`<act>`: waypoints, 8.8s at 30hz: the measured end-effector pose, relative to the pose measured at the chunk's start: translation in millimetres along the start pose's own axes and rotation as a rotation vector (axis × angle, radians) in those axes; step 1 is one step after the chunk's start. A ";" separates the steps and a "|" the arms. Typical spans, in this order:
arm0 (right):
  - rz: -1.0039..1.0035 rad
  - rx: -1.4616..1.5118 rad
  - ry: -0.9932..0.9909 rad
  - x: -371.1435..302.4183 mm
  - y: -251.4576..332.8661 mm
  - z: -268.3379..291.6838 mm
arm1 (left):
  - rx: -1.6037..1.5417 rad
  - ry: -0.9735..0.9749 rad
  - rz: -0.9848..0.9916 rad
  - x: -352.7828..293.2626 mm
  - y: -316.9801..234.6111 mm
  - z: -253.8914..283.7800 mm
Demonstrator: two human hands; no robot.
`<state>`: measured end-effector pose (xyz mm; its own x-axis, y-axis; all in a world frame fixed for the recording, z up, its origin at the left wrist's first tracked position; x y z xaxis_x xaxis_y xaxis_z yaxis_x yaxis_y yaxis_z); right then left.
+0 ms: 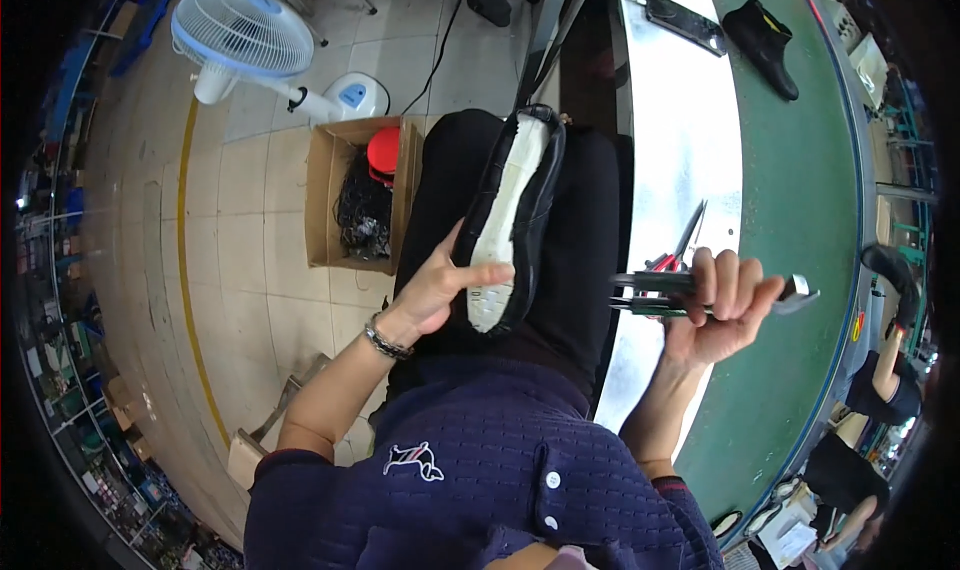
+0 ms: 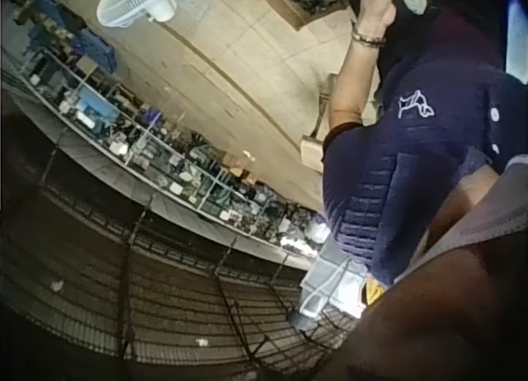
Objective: Inspecting, trimming, and cleaning a leather boot during the manufacturing process.
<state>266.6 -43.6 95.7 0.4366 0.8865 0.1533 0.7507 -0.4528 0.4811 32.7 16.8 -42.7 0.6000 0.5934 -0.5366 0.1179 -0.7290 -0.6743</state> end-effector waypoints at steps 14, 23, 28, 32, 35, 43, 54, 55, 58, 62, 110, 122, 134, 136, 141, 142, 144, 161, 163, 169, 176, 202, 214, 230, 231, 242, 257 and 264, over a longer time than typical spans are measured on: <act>-0.102 -0.630 0.116 -0.7 -125.5 -52.0 | -0.114 0.059 -0.080 -21.3 44.8 -21.0; -0.293 -0.322 -0.040 1.3 -140.9 -18.3 | -0.137 0.052 -0.098 -17.6 41.9 -22.2; -0.302 -0.284 -0.181 -1.1 -141.0 -5.0 | -0.188 0.056 -0.114 -17.6 42.8 -21.7; -0.335 -0.246 -0.268 -1.6 -146.4 -6.0 | -0.195 0.033 -0.164 -17.4 39.5 -22.6; -0.308 -0.325 -0.035 5.5 -154.8 -40.5 | -0.161 0.019 -0.195 -15.1 41.0 -15.9; -0.378 -0.391 0.249 4.4 -156.1 -59.8 | -0.164 0.051 -0.160 -20.8 37.6 -14.3; -0.265 -0.294 0.130 14.4 -158.8 -37.8 | -0.182 0.051 -0.150 -17.1 36.1 -16.5; -0.330 -0.294 0.236 15.2 -168.1 -53.2 | -0.166 0.073 -0.129 -15.6 37.6 -17.0; -0.553 -0.535 0.535 9.2 -200.7 -92.5 | -0.139 0.045 -0.148 -15.9 36.1 -15.0; -0.721 -0.565 0.551 8.3 -213.6 -115.9 | -0.028 0.060 -0.143 -11.8 38.3 -8.1; -0.600 -2.235 1.354 -45.0 -137.3 -64.9 | -0.198 0.328 -0.107 -13.9 28.9 -20.0; -0.302 -2.259 1.250 -51.0 -120.5 -64.1 | -0.524 0.450 -0.028 -2.8 27.9 -33.6; -0.257 -2.280 1.233 -24.5 -134.6 -113.5 | -0.396 0.331 -0.031 0.4 34.5 -26.7; -0.750 -2.336 1.183 -18.3 -145.0 -67.5 | -0.359 0.344 0.013 2.9 39.5 -23.0; -0.358 -2.186 1.156 -21.8 -141.2 -111.0 | -0.362 0.362 0.004 0.0 35.9 -17.1; -0.253 -2.060 1.051 -18.8 -136.5 -115.9 | -0.375 0.381 0.004 -0.6 34.0 -18.7; -0.351 -2.114 1.071 -21.7 -141.5 -96.4 | -0.343 0.358 0.026 -2.0 36.2 -19.6; -0.704 -2.261 1.113 -34.8 -146.1 -62.9 | -0.467 0.287 -0.153 -16.4 38.5 -15.8; -0.567 -2.224 1.154 -34.0 -146.0 -94.3 | -0.333 0.195 -0.282 -13.5 47.2 -5.0; -0.157 -1.978 1.400 -68.8 -137.9 -118.7 | -0.320 0.350 -0.363 -15.5 82.6 17.6; 0.177 -1.993 1.480 -105.6 -138.2 -135.1 | 0.065 0.385 -0.129 -15.6 41.9 -16.5; -0.663 -2.155 1.016 -12.1 -120.7 -56.5 | -0.018 0.302 0.010 6.2 22.9 -28.0; -0.277 -2.246 -0.242 4.2 22.9 90.4 | 0.193 0.274 -0.032 29.3 -22.4 -56.8; -0.219 -1.891 -0.161 -0.2 4.2 97.7 | 0.715 0.491 -0.560 0.1 0.9 -42.1; -0.290 -1.752 -0.081 -9.0 -9.0 83.8 | 0.678 0.510 -0.535 -1.4 4.0 -41.7; -0.778 -1.243 0.026 -90.7 -46.4 1.7 | 1.418 0.478 -1.085 -38.7 -45.4 -111.8; -0.217 -1.241 0.252 -87.0 -67.7 -36.7 | 0.224 0.348 -0.466 -9.3 -131.7 -82.0; -0.158 -1.407 0.241 -89.6 -64.5 -39.5 | 0.205 0.278 -0.514 -3.3 -137.0 -93.0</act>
<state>159.5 -90.1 85.1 0.1966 0.9763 0.0904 -0.3849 -0.0080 0.9229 88.2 82.9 98.6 0.6939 0.7199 0.0170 0.3091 -0.2765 -0.9100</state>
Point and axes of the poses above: each hand's wrist, its own x-axis towards the middle knuckle, its own z-axis out of the back of the hand, y = z × x, the point moved 10 cm from there along x, towards the middle knuckle, and after that the axes turned 4 degrees about -z, right-handed, at the moved point
